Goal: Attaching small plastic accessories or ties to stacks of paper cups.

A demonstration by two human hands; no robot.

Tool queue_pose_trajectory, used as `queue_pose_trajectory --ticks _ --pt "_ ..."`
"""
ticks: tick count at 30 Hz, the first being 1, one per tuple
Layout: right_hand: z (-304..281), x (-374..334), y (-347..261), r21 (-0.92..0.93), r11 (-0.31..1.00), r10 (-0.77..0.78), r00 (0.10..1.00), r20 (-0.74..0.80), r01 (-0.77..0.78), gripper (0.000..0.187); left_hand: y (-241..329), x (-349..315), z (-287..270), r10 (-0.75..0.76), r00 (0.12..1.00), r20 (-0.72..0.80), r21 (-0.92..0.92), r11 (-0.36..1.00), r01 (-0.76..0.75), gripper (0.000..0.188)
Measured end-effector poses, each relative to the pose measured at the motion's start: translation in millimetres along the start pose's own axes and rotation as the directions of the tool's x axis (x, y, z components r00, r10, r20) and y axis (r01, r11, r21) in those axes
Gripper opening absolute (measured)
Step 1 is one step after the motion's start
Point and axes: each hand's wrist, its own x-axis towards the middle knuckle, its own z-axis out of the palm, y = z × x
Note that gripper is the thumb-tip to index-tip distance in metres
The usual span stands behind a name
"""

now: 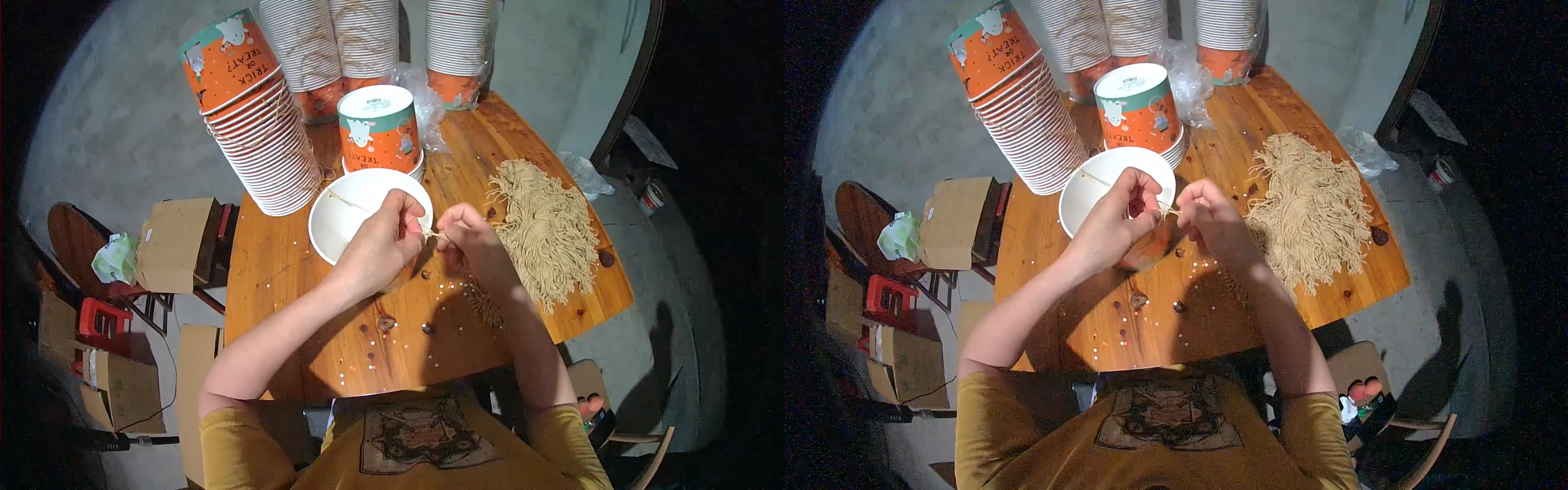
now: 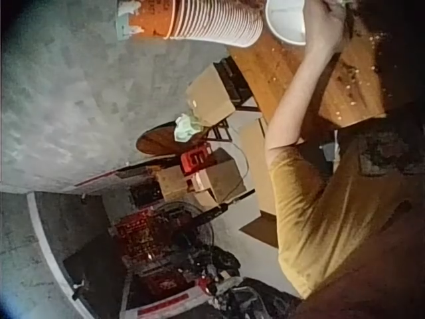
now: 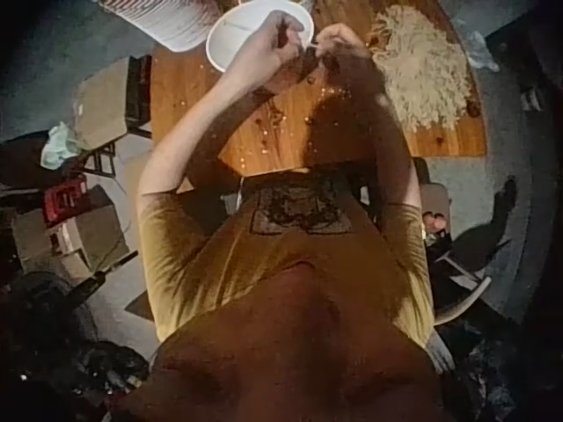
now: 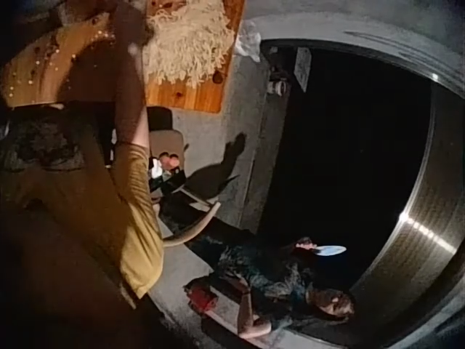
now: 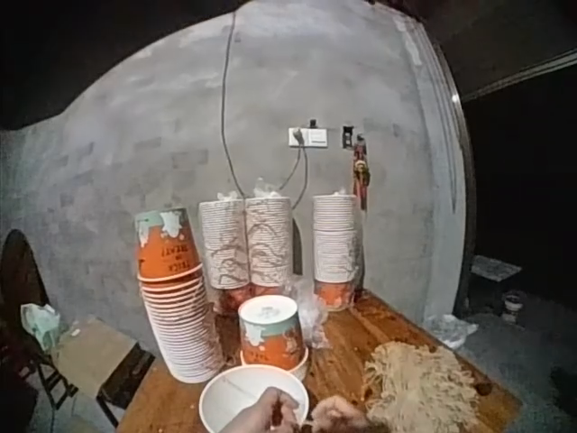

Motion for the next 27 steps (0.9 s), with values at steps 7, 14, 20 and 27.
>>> queue_pose_trajectory --ticks 7,14,20,27 --pt "7 -3 -1 -0.461 0.797 -0.404 0.912 0.074 0.391 0.019 3 -1 0 0.017 1.0 -0.011 0.006 1.0 -0.017 0.025" --pt "9 -5 0 -0.739 0.478 -0.621 0.778 0.098 0.475 0.011 2 -2 2 0.041 0.999 -0.036 0.105 0.994 -0.037 0.021" --pt "5 -10 9 -0.767 0.419 -0.642 0.756 0.128 0.486 0.01 -8 -1 7 0.228 0.968 -0.103 0.247 0.949 -0.198 0.016" --pt "3 -17 -3 -0.677 0.633 -0.472 0.88 0.046 0.375 0.008 -9 0 2 0.28 0.946 -0.163 0.274 0.934 -0.229 0.017"
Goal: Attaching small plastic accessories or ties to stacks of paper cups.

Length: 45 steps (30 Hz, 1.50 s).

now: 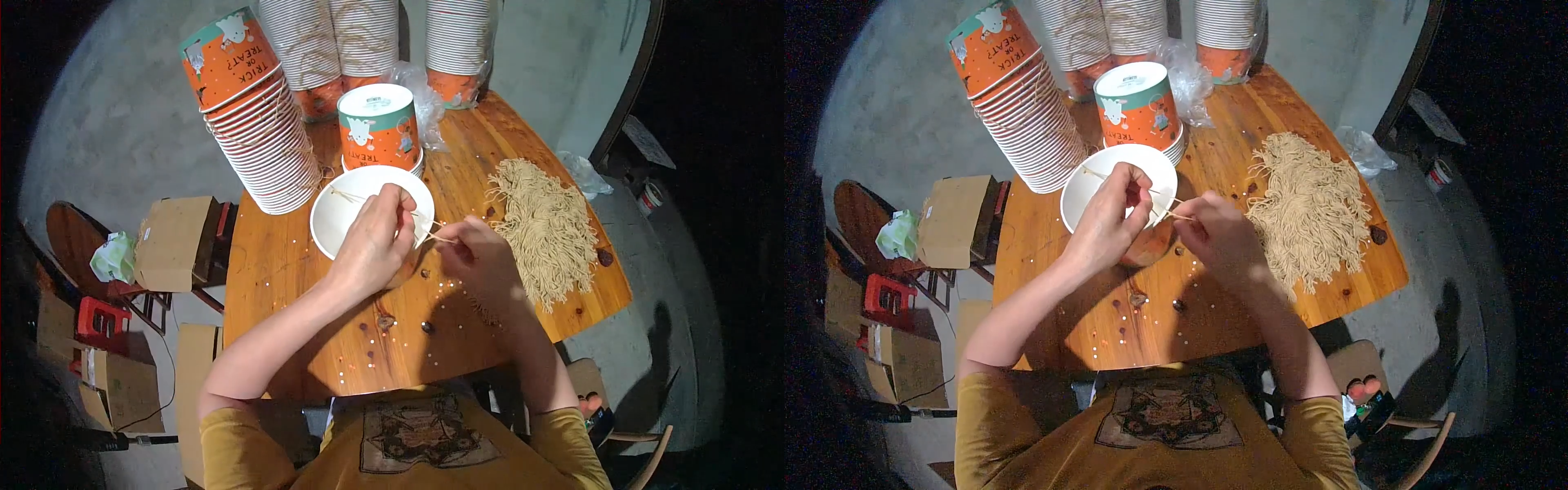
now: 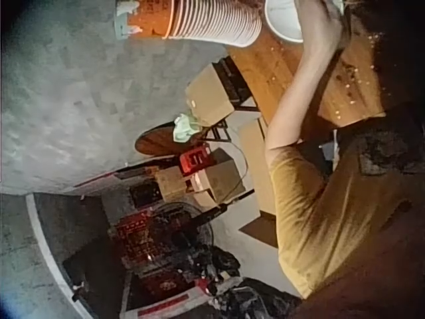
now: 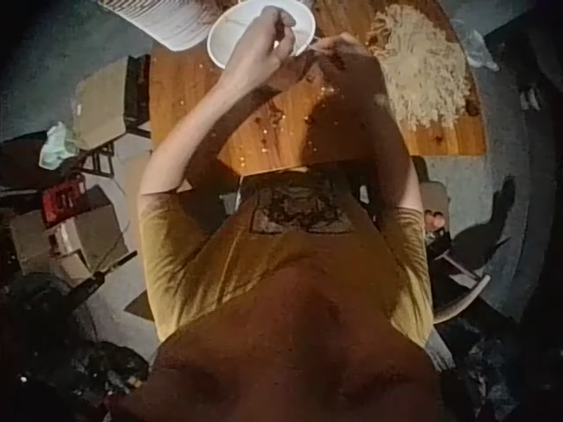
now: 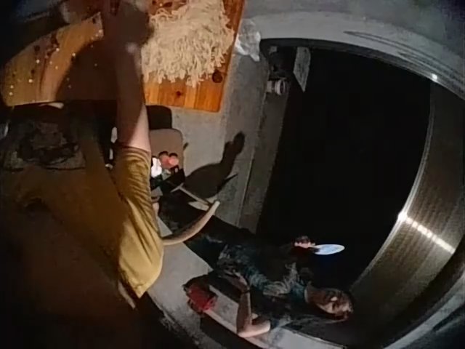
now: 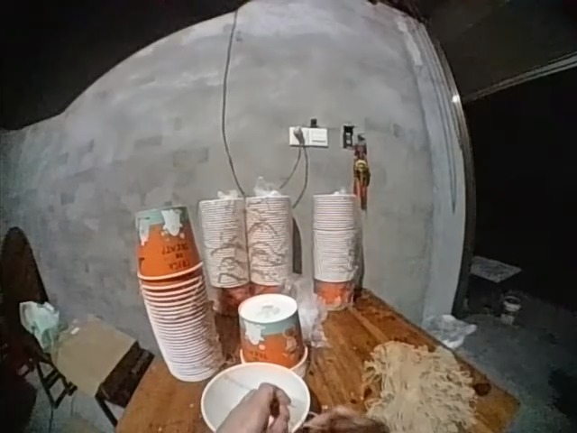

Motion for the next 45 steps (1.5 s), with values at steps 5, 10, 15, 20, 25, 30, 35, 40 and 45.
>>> queue_pose_trajectory --ticks 5,10,15,20,25,30,35,40,45 --pt "-8 3 1 0.079 0.993 0.082 0.996 0.026 -0.084 0.009 9 -10 -12 0.012 0.998 0.065 0.089 0.996 -0.017 0.026" --pt "-11 24 -4 -0.145 0.953 -0.281 0.956 -0.089 0.267 0.006 12 -30 -22 0.035 0.983 0.179 0.29 0.953 -0.087 0.021" --pt "-6 41 -2 -0.153 0.927 -0.347 0.938 -0.004 0.342 0.007 2 -40 -45 0.196 0.948 0.251 0.311 0.911 -0.27 0.015" --pt "12 58 -6 -0.097 0.852 -0.505 0.856 0.106 0.515 0.009 -16 -48 -68 0.23 0.917 0.326 0.226 0.923 -0.312 0.013" --pt "34 55 -6 -0.023 0.936 -0.347 0.933 0.098 0.35 0.008 1 -42 -61 -0.159 0.974 0.163 0.063 0.987 0.151 0.019" --pt "38 55 -18 -0.101 0.95 -0.282 0.95 0.135 0.296 0.008 4 -30 -32 -0.237 0.967 -0.09 0.188 0.95 0.25 0.025" --pt "44 55 -16 -0.2 0.94 -0.28 0.96 0.007 0.276 0.009 1 -36 -29 -0.234 0.972 -0.008 0.262 0.938 0.228 0.022" --pt "45 55 -13 -0.192 0.974 -0.129 0.99 -0.051 0.117 0.011 4 -44 -37 -0.06 0.997 0.052 0.263 0.964 0.045 0.015" --pt "43 55 -15 -0.146 0.985 -0.107 0.991 -0.077 0.095 0.012 -1 -54 -44 0.153 0.977 0.15 0.278 0.942 -0.191 0.013"
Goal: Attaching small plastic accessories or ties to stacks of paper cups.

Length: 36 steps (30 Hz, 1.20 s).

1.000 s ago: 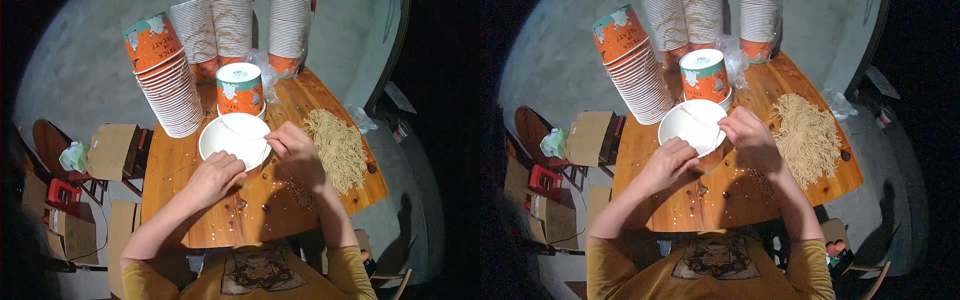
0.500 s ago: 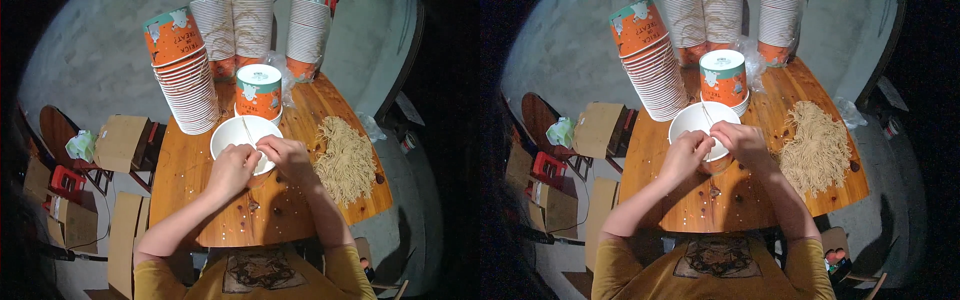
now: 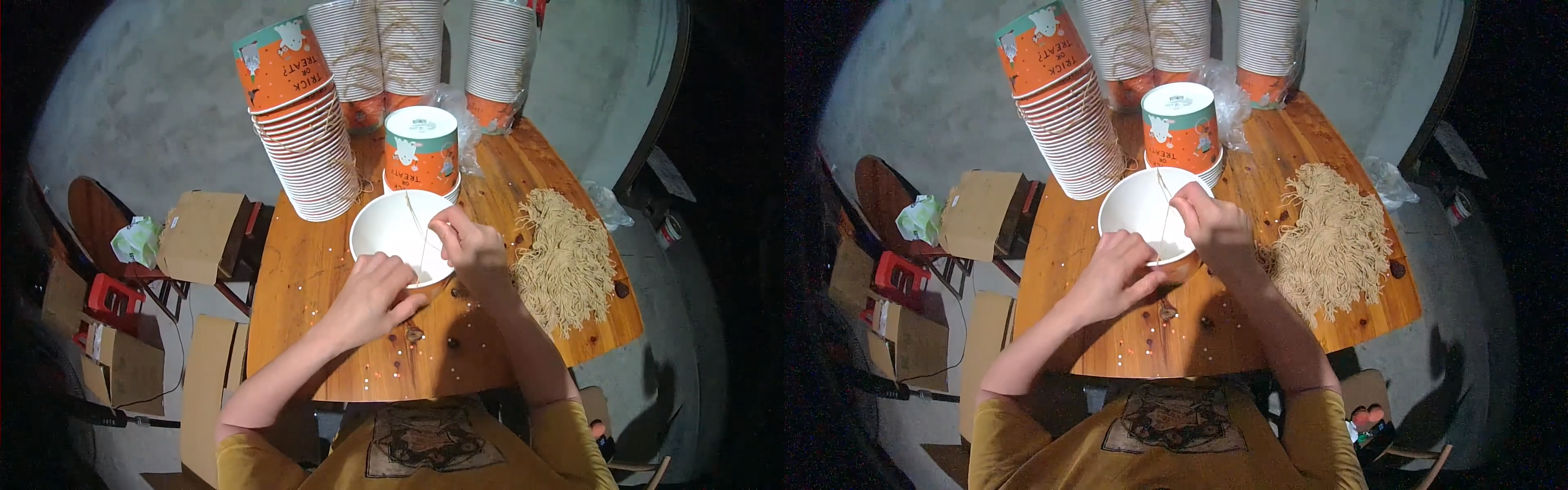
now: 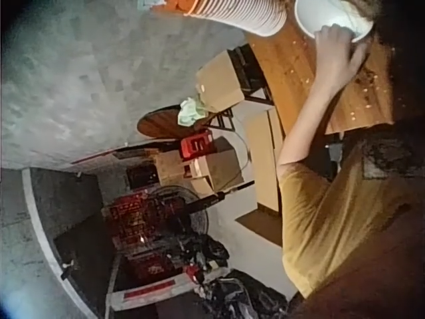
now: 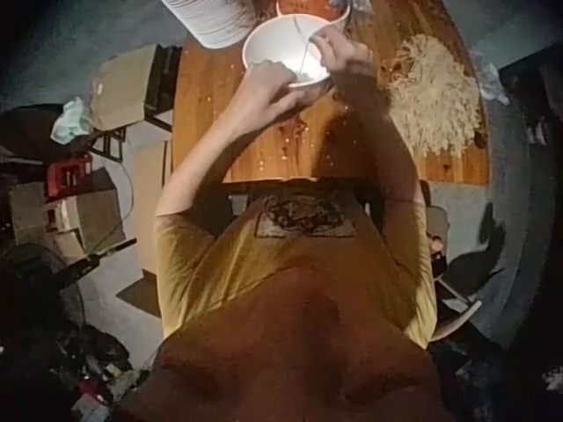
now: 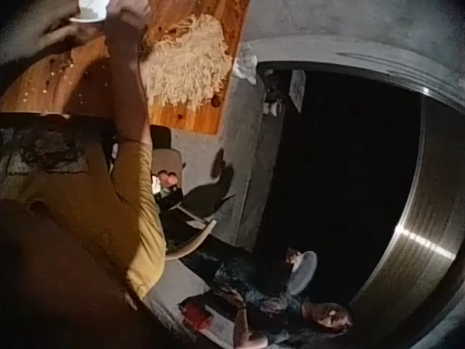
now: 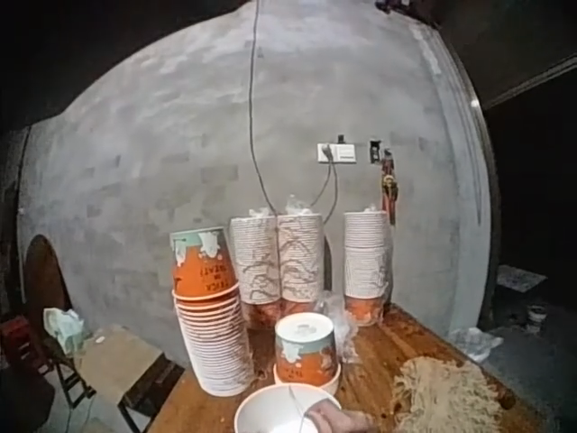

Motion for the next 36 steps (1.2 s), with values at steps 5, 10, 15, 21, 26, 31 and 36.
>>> queue_pose_trajectory --ticks 5,10,15,21,26,31,36 --pt "-18 7 -2 0.187 0.975 -0.127 0.992 0.005 0.124 0.012 -15 -13 -9 0.064 0.997 0.036 0.052 0.996 -0.066 0.012" --pt "-42 -4 -4 0.764 0.569 0.203 0.952 0.228 -0.304 0.011 -20 -6 -57 -0.169 0.986 0.003 -0.306 0.938 0.162 0.018" --pt "-29 -28 22 0.792 0.608 -0.126 0.992 0.026 0.057 0.017 -25 14 -97 -0.524 0.852 -0.023 -0.847 0.462 0.261 0.019" --pt "-12 -69 -22 0.334 0.907 -0.263 0.964 -0.03 0.258 0.077 -43 16 -103 -0.566 0.793 0.226 -0.925 0.13 0.356 0.03" --pt "5 -24 -17 0.093 0.933 -0.311 0.907 -0.283 0.349 0.086 -40 1 -79 -0.503 0.852 0.147 -0.803 0.443 0.399 0.089" --pt "6 68 -44 0.709 0.704 0.016 0.997 -0.075 0.042 0.066 -44 33 -98 -0.288 0.894 -0.343 -0.627 0.779 0.011 0.141" --pt "1 212 -84 0.448 0.769 -0.303 0.877 -0.374 0.456 0.041 -85 116 -200 0.223 0.734 -0.642 -0.001 0.956 -0.292 0.124"
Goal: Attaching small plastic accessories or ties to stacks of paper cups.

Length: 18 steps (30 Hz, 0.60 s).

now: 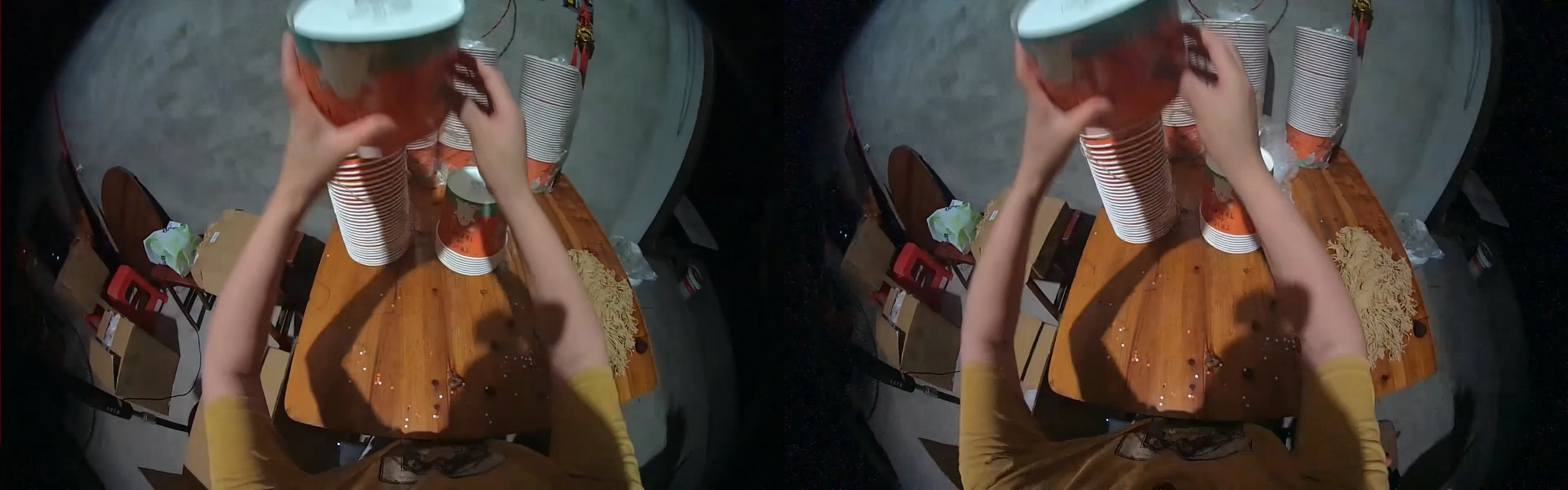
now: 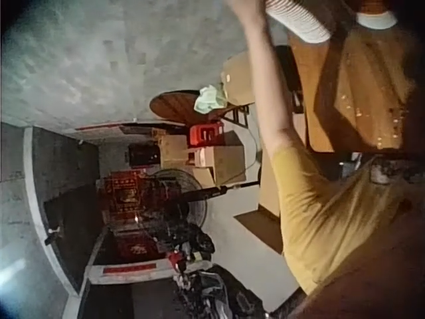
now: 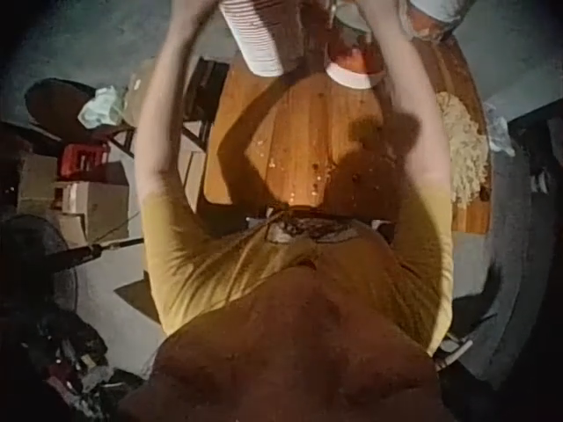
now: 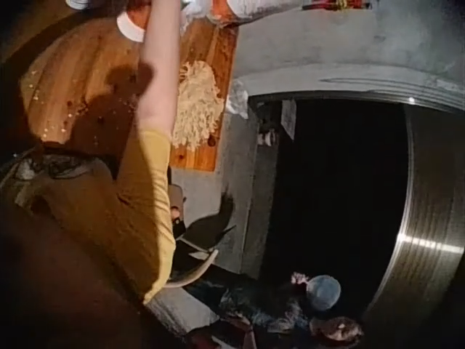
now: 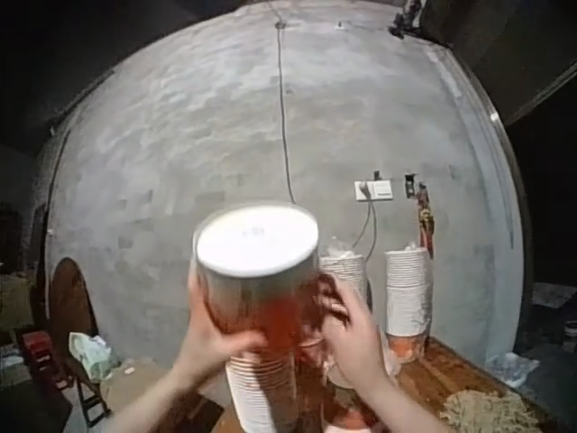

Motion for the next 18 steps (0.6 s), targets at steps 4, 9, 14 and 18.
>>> queue_pose_trajectory --ticks 4,9,14,18 --pt "41 66 15 0.121 0.989 -0.084 0.996 -0.028 0.086 0.039 -50 67 -26 0.146 0.989 0.006 -0.067 0.987 -0.146 0.115" --pt "64 69 99 -0.187 0.981 0.059 0.997 0.058 -0.048 0.07 -114 66 -37 -0.151 0.989 0.002 0.146 0.978 0.149 0.122" --pt "78 32 116 -0.135 0.985 0.138 0.963 0.234 -0.108 0.066 -140 10 -33 -0.381 0.924 0.023 -0.056 0.923 0.382 0.116" --pt "73 1 125 0.134 0.927 0.291 0.898 0.331 -0.35 0.053 -141 -30 -16 -0.445 0.896 0.005 -0.043 0.895 0.445 0.114"
